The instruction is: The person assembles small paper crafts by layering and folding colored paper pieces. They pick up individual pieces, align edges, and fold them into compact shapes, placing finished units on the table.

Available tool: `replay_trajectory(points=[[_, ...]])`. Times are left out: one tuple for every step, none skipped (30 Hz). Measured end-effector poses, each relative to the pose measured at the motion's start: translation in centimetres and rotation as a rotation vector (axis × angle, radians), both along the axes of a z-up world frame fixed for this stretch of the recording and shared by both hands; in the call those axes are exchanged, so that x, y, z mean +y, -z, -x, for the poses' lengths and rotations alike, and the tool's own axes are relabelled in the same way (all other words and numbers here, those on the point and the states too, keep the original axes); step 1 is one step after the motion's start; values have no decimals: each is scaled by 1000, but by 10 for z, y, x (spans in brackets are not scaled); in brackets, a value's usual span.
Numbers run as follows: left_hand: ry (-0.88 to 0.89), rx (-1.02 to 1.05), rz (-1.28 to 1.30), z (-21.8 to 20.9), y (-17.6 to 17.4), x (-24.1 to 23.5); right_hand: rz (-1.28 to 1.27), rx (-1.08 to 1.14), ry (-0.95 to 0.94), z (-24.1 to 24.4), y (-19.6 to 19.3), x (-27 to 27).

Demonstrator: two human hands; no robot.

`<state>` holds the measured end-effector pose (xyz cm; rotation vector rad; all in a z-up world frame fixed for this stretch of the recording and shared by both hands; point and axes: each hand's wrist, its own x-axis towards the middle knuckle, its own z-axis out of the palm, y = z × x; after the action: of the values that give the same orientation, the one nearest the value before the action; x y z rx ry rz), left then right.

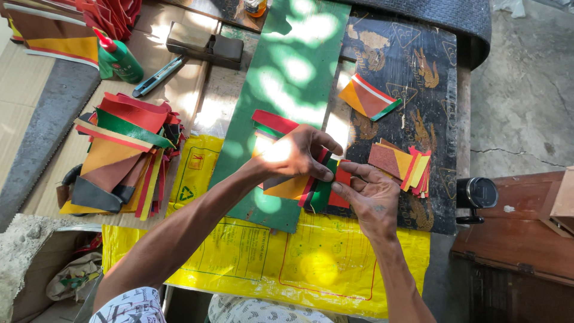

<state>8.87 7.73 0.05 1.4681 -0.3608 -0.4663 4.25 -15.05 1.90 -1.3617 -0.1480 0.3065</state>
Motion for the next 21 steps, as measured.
replay_trajectory(points=[[16, -25, -23, -1, -1, 1, 56, -20, -1, -1, -1, -1], [33, -51, -45, -2, -1, 2, 112, -41, -2, -1, -3, -3], [27, -57, -68, -3, -2, 3, 169, -61, -5, -2, -4, -4], [22, -63, -91, -3, -3, 4, 138, -67, 0, -3, -3, -3], [18, -68, -114, -3, -4, 4, 108, -71, 8, -4, -1, -2], [11, -45, -90, -3, -4, 3, 77, -76, 15, -5, 1, -3], [3, -21, -67, -3, -4, 2, 47, -60, 21, -5, 3, -2], [-5, 4, -44, -3, -3, 2, 17, -44, 26, -6, 5, -2], [-16, 26, -8, -2, -3, 2, -12, -27, 33, -6, 8, -3], [-26, 48, 27, -2, -1, 1, -6, -31, 36, -6, 10, -3], [-37, 70, 63, -1, 0, 1, 0, -34, 39, -5, 12, -4], [-37, 69, 56, -1, 1, 0, 6, -38, 41, -5, 14, -4], [-39, 67, 48, -1, 2, 1, 6, -23, 44, -4, 15, -3], [-42, 65, 41, -1, 3, 1, 6, -9, 46, -3, 16, -3], [-39, 58, 44, 0, 3, 1, 6, 5, 50, -3, 17, -2], [-37, 50, 48, 0, 3, 1, 25, -12, 39, -2, 16, -2], [-34, 42, 50, -1, 3, 1, 43, -31, 28, -2, 16, 0], [-41, 27, -21, -1, 3, 2, 61, -49, 17, -3, 14, 1], [-46, 16, -92, 1, 4, 2, 65, -58, 8, -3, 13, 1], [-51, 4, -162, 2, 5, 2, 69, -66, 0, -3, 11, 1], [-49, -47, -115, 3, 6, 2, 74, -75, -12, -4, 8, 1]])
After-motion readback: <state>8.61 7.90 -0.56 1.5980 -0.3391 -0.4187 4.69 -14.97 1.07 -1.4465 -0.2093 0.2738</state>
